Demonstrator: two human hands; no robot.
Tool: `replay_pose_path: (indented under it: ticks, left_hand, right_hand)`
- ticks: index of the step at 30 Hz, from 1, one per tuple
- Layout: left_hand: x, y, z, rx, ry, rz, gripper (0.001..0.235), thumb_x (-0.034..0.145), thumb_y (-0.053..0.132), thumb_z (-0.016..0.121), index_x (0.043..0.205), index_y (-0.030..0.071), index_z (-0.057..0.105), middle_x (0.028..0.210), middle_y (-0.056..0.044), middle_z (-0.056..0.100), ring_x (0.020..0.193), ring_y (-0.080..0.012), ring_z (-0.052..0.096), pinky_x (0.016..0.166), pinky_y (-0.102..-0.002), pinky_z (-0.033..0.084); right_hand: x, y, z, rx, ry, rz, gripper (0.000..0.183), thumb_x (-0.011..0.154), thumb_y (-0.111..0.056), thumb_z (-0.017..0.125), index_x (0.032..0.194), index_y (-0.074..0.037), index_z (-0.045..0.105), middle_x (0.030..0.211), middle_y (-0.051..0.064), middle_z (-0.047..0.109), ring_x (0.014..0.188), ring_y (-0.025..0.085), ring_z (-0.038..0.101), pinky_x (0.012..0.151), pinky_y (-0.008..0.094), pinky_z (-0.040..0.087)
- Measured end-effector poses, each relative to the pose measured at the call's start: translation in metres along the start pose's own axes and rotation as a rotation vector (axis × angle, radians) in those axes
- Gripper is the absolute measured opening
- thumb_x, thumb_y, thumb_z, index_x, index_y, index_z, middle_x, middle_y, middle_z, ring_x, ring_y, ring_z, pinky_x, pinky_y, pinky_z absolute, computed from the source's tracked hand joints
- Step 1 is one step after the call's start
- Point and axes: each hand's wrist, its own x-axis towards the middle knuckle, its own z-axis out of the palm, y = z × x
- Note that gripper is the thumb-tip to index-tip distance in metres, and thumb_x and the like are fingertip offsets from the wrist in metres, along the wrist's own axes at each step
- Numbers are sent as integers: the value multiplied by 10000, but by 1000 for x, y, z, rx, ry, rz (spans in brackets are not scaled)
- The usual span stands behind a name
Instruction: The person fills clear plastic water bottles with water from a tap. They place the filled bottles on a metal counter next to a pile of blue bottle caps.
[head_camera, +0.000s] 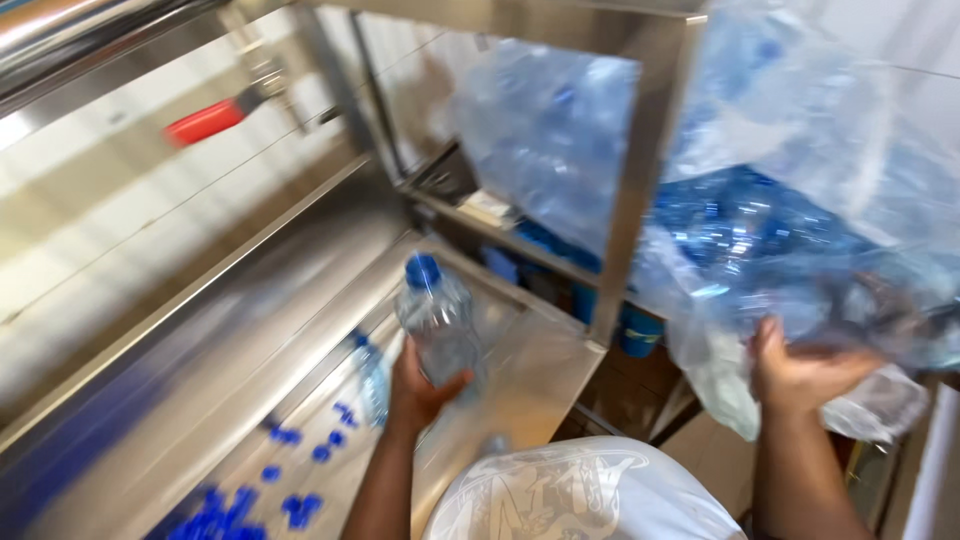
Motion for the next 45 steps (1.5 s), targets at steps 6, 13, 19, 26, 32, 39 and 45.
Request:
replay_pose_path:
  ticks: [6,13,19,26,32,39,45]
  left_hand:
    - [53,73,-120,392,665,546,1233,821,469,986,1718,-35,307,1756,-312,390,1650,-476,388,1380,-568,335]
    - [115,189,-181,575,584,767,841,917,451,1012,1480,32,548,1779,-191,345,1714,-461,240,1432,-640,280]
    - [150,201,-177,569,577,732,889,876,433,941,1523,5,506,1499,-207,619,1441,-392,598,1284,-496,464]
    - [146,176,-159,573,644,624,981,945,547,931,1655,94,428,1674,-122,554,1603,-356,525,1386,-518,436]
    - [79,120,-137,353,786,670,1002,987,467,952,1745,170,367,1832,-90,420,1775,-347,393,1520,-567,379]
    - [0,-37,-77,-152,958,-344,1004,757,400,985,1584,59,531,1500,-154,681,1403,-316,628,1200,-374,476]
    - [-23,-96,-48,-162,587,-695,1058,781,638,824,1631,89,516,1766,-189,394,1582,-398,435,1269,-548,392]
  right_hand:
    - [10,-219,161,623,-1113,138,832,823,-370,926,1515,-58,585,1401,168,596,1295,326,608,1151,472,448]
    - [-3,-372,310,714,-1293,282,927,697,-391,956,1471,-166,497,1331,106,758,1167,289,747,961,408,564]
    - [-21,-376,350,888,-1162,244,977,703,-371,980,1500,-67,505,1375,199,662,1262,341,668,1060,439,518]
    - [-9,-375,368,981,-1199,218,834,767,-410,977,1417,-134,533,1294,90,723,1146,241,717,953,401,546]
    - [-8,-377,376,1173,-1189,181,846,875,-408,973,1483,-90,477,1410,140,657,1285,263,660,1083,402,520]
    - [-11,-361,379,1292,-1303,255,743,976,-258,961,1495,-146,442,1388,98,693,1215,201,691,1053,345,562]
    - [-37,-340,404,1217,-1093,-15,1200,993,86,1150,1742,6,215,1721,372,491,1572,460,552,1315,527,462]
